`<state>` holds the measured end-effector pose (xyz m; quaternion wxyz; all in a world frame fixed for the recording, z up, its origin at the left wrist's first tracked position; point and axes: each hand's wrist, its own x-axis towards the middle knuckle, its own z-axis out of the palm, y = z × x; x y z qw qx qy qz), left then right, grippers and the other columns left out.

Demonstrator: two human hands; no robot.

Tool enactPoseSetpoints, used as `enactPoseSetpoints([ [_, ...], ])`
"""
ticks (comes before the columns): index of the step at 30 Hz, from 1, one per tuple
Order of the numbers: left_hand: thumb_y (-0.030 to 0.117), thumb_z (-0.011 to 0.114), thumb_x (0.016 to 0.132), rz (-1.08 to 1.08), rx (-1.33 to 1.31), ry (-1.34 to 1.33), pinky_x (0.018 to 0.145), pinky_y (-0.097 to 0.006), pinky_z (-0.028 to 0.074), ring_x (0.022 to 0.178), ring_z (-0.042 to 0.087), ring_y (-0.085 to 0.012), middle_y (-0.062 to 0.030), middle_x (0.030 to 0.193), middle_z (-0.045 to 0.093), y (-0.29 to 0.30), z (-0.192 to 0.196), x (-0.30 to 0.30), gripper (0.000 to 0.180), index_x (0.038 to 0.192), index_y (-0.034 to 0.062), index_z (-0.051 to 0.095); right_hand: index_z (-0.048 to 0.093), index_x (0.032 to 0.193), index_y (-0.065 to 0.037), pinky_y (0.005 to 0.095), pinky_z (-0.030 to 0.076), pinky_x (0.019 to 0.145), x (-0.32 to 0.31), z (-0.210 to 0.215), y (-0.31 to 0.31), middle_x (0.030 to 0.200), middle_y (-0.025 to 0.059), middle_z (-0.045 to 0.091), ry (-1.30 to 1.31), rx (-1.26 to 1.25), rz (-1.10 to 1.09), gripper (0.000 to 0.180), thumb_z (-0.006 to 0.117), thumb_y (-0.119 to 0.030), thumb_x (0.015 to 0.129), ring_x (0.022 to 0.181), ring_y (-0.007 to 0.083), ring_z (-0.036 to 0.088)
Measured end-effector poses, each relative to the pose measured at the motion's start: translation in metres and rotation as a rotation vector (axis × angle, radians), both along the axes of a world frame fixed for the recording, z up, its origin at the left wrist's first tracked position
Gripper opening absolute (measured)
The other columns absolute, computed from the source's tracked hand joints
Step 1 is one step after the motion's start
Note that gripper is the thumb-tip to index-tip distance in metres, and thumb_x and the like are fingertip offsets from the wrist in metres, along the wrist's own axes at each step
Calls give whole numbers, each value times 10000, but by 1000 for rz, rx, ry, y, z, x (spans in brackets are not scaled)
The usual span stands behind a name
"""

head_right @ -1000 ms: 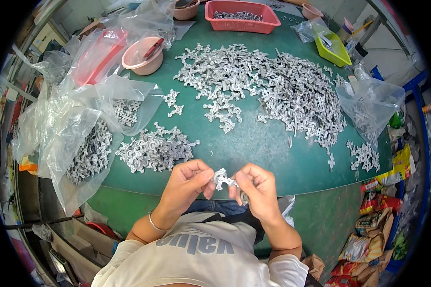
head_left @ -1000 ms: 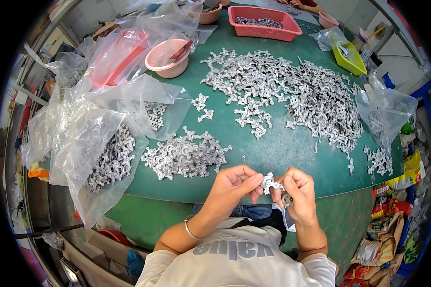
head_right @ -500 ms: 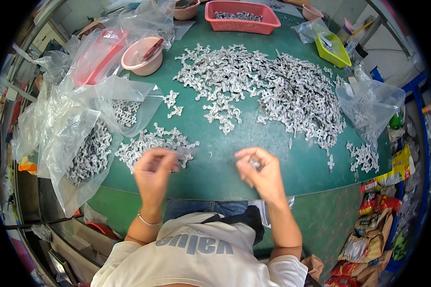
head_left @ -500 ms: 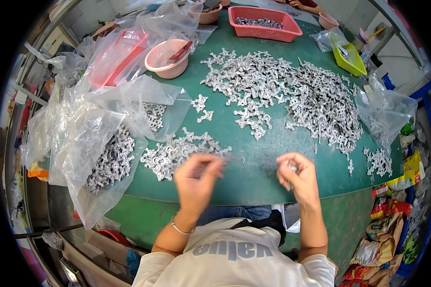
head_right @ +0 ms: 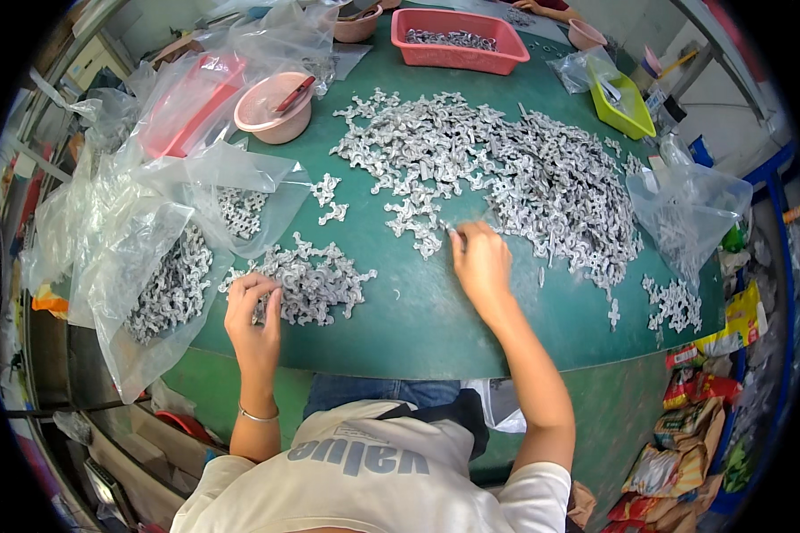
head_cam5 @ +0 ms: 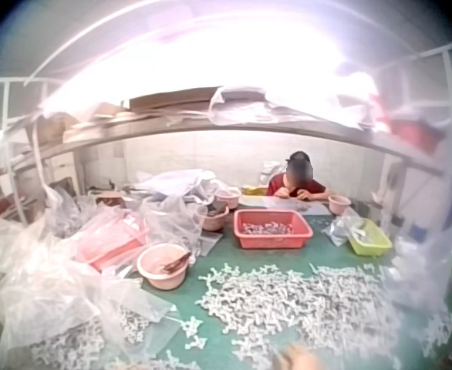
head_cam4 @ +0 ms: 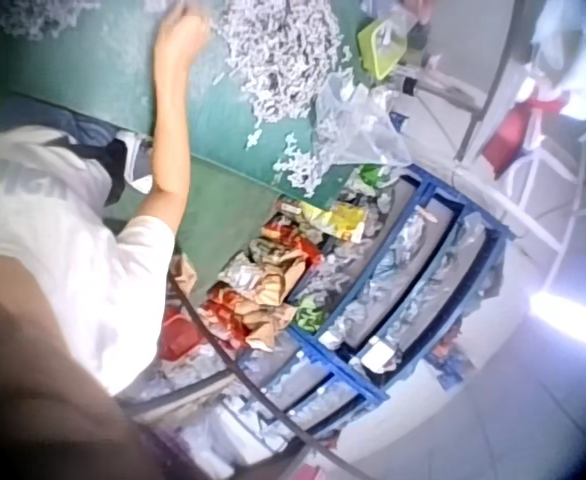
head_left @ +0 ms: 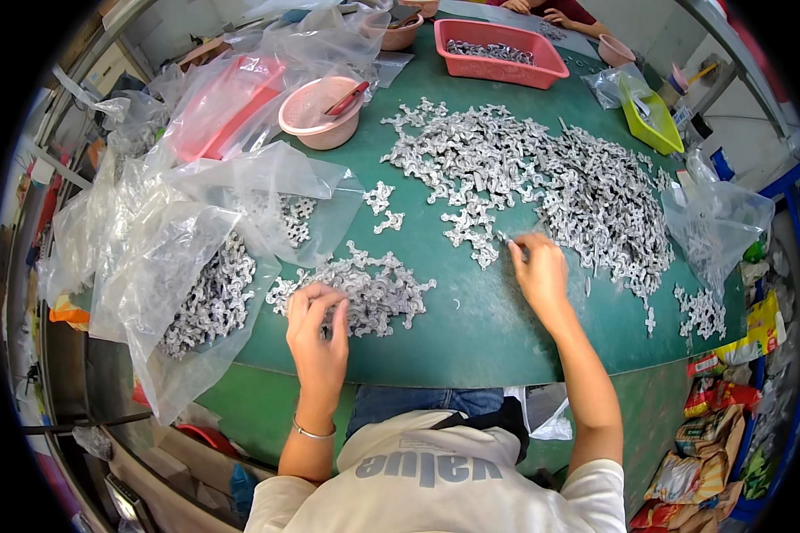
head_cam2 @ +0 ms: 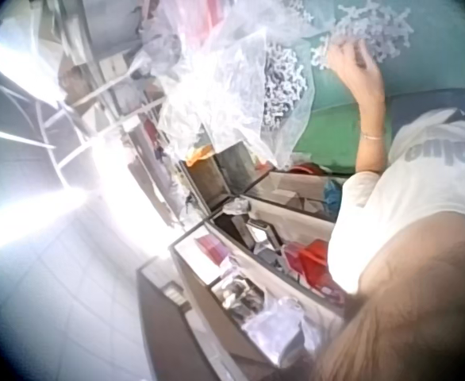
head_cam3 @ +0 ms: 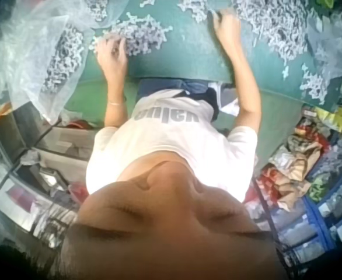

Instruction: The person sorts and assembles small, silver-colored metal decorative components on a worktable, picking them up individually and placing them into containers or bags.

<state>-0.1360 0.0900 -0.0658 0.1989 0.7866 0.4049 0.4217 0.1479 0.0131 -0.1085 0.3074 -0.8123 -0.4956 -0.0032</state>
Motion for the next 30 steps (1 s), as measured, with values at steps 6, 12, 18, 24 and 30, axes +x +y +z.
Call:
enactPoseSetpoints([
  [6,-84,613,686,-312,-271,-198,684,-252,442,759,549,-158,-99,885,560,-30,16,31,276,953,-21,584,617,833,11,212,363,400,-34,53,-45,718,95,622,1136,29,93,143,558,-120,837,506,93,511],
  [12,-109,604,713,-613,-536,-347,722,-243,478,791,570,-148,-116,972,534,-50,26,56,363,1064,-31,560,599,854,33,174,348,387,-66,74,-72,727,105,620,1405,128,241,146,521,-89,862,518,68,502],
  [18,-90,590,745,-687,-714,-431,708,-242,490,786,592,-151,-121,919,563,-52,26,54,290,1031,-45,578,598,836,29,173,354,407,-74,81,-80,723,99,618,1306,155,270,165,509,-105,874,524,57,496],
  [24,-53,595,761,-697,-870,-516,656,-230,488,712,599,-145,-120,836,593,-55,27,53,225,985,-62,590,581,783,24,173,356,415,-77,83,-85,693,78,602,1256,185,273,199,492,-120,886,513,52,487],
  [30,31,595,801,-677,-906,-503,531,-205,450,593,556,-92,-65,717,592,-58,26,55,89,842,-47,609,575,709,35,187,354,411,-81,82,-87,603,63,562,1164,214,303,277,482,-148,895,489,50,480],
])
